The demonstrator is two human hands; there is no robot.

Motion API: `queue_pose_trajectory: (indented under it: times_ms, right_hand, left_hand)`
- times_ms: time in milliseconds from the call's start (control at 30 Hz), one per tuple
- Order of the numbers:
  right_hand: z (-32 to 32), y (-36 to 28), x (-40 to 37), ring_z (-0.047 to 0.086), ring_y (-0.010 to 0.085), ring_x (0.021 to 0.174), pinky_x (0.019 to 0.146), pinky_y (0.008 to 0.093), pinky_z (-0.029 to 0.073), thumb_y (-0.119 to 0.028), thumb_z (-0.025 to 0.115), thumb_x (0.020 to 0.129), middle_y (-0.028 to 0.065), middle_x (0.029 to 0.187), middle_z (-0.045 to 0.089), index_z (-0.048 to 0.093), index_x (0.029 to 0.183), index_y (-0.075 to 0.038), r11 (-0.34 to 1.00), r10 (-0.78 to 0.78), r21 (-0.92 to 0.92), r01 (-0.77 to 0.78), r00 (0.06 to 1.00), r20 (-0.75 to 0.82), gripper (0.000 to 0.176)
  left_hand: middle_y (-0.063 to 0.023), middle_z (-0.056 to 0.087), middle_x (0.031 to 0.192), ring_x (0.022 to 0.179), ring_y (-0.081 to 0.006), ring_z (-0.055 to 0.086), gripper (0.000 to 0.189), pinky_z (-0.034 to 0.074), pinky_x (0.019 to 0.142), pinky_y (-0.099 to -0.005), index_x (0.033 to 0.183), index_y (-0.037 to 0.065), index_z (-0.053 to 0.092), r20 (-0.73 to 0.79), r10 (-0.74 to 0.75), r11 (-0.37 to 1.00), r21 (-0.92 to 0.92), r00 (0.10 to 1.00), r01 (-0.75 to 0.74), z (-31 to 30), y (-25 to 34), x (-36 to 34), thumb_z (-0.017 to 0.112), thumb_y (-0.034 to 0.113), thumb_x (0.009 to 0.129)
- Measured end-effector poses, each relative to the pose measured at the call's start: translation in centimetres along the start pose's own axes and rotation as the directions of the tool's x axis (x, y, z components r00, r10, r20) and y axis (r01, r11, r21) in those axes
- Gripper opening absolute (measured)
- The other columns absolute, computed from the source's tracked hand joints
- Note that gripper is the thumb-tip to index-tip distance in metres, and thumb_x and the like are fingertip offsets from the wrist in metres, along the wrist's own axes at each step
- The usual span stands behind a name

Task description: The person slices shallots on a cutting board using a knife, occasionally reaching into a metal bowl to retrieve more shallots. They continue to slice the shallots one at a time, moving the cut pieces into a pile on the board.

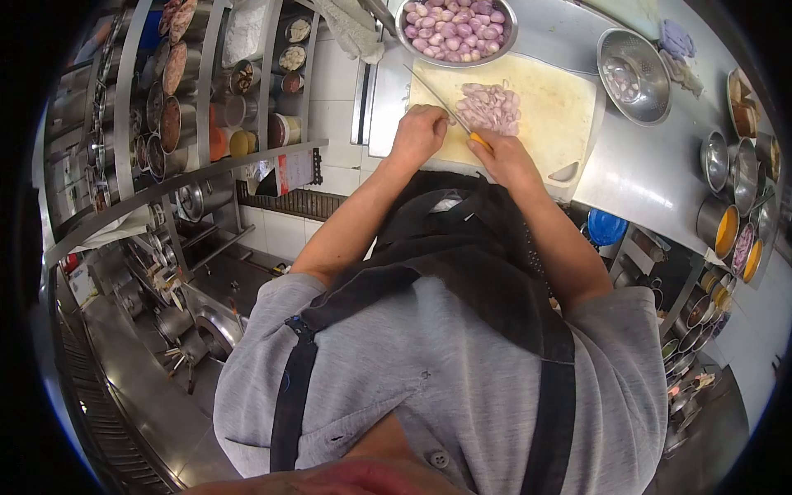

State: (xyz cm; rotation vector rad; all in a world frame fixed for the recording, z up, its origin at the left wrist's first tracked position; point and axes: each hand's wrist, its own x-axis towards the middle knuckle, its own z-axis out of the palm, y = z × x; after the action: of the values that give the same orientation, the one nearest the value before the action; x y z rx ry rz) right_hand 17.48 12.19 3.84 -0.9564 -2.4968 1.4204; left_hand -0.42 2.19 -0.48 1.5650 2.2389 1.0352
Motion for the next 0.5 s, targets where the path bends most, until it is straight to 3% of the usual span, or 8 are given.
queue_pose_trajectory:
  times_ms: [333,433,500]
  right_hand:
    - [0.5,0.1,0.4,0.064,0.0352,0.072,0.068,0.0396,0.049,-0.030,0.062,0.093,0.0240,0.083,0.066,0.064,0.115,0.000,0.998,-0.051,0.025,0.051,0.999,-0.013,0.037]
    - [0.1,-0.2,-0.3,0.063,0.0379,0.072,0.068,0.0406,0.049,-0.030,0.061,0.094,0.0248,0.083,0.065,0.064,0.115,0.000,0.995,0.085,0.039,-0.088,0.994,0.065,0.037]
    - [1.3,0.7,0.6,0.062,0.0319,0.064,0.064,0.0386,0.048,-0.031,0.061,0.094,0.0220,0.075,0.064,0.064,0.116,0.000,1.000,-0.030,-0.003,0.030,0.999,0.017,0.038]
  left_hand:
    - [-0.0133,0.067,0.081,0.081,-0.0343,0.063,0.007,0.051,0.073,-0.0436,0.082,0.003,0.066,-0.013,0.001,1.000,-0.013,1.000,-0.002,0.1,0.1,0.1,0.065,0.001,0.075]
    - [-0.0133,0.067,0.081,0.081,-0.0342,0.063,0.008,0.051,0.073,-0.0435,0.082,0.003,0.066,-0.015,-0.009,1.000,-0.015,1.000,0.009,0.2,0.1,-0.3,0.065,0.001,0.075]
    - [-0.0133,0.067,0.081,0.081,-0.0341,0.063,0.008,0.051,0.073,-0.0435,0.082,0.003,0.066,-0.024,0.002,1.000,-0.018,1.000,-0.003,0.4,0.1,-0.1,0.065,0.001,0.075]
